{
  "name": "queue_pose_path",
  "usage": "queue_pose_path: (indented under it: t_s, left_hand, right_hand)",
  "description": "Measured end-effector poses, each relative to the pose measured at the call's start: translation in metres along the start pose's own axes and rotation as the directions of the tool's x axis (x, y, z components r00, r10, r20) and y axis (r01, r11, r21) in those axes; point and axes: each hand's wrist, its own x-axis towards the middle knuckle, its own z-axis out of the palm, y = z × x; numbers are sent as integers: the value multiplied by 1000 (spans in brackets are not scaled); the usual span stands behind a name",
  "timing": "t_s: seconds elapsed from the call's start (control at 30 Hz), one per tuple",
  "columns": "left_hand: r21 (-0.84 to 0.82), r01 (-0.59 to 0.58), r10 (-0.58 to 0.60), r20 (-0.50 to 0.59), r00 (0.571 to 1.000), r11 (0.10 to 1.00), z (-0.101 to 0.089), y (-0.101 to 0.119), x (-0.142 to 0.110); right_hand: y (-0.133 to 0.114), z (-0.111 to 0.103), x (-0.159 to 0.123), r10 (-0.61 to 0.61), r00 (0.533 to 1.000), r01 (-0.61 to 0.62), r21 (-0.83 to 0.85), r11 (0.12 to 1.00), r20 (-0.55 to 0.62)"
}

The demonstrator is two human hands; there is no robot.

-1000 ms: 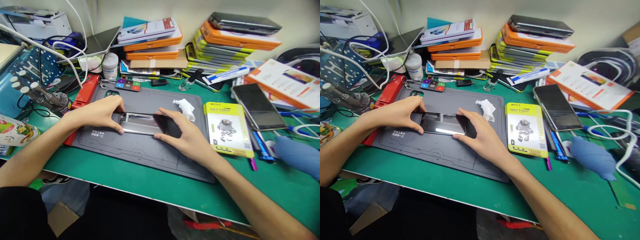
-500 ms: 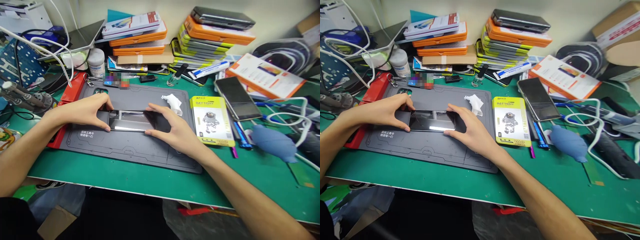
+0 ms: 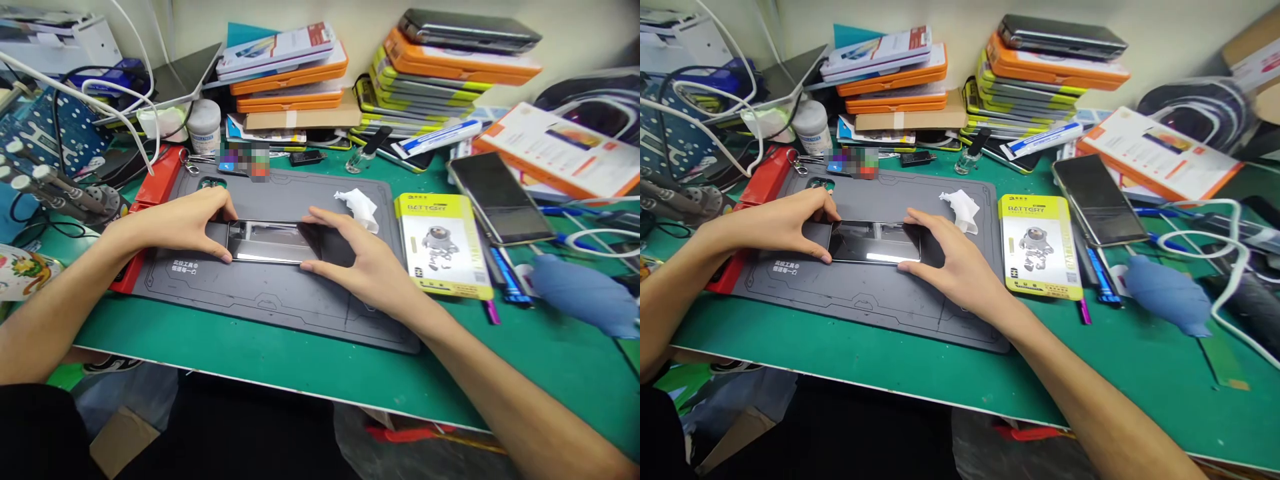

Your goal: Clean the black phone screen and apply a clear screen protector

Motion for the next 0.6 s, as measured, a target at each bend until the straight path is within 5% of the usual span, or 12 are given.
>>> queue_pose_path:
  t_s: [0.6]
  left_hand:
    - [-18, -8, 8, 14, 1000, 1000, 2, 5, -5]
  right_hand:
    - [7, 4, -3, 13, 999, -13, -12, 1000, -32]
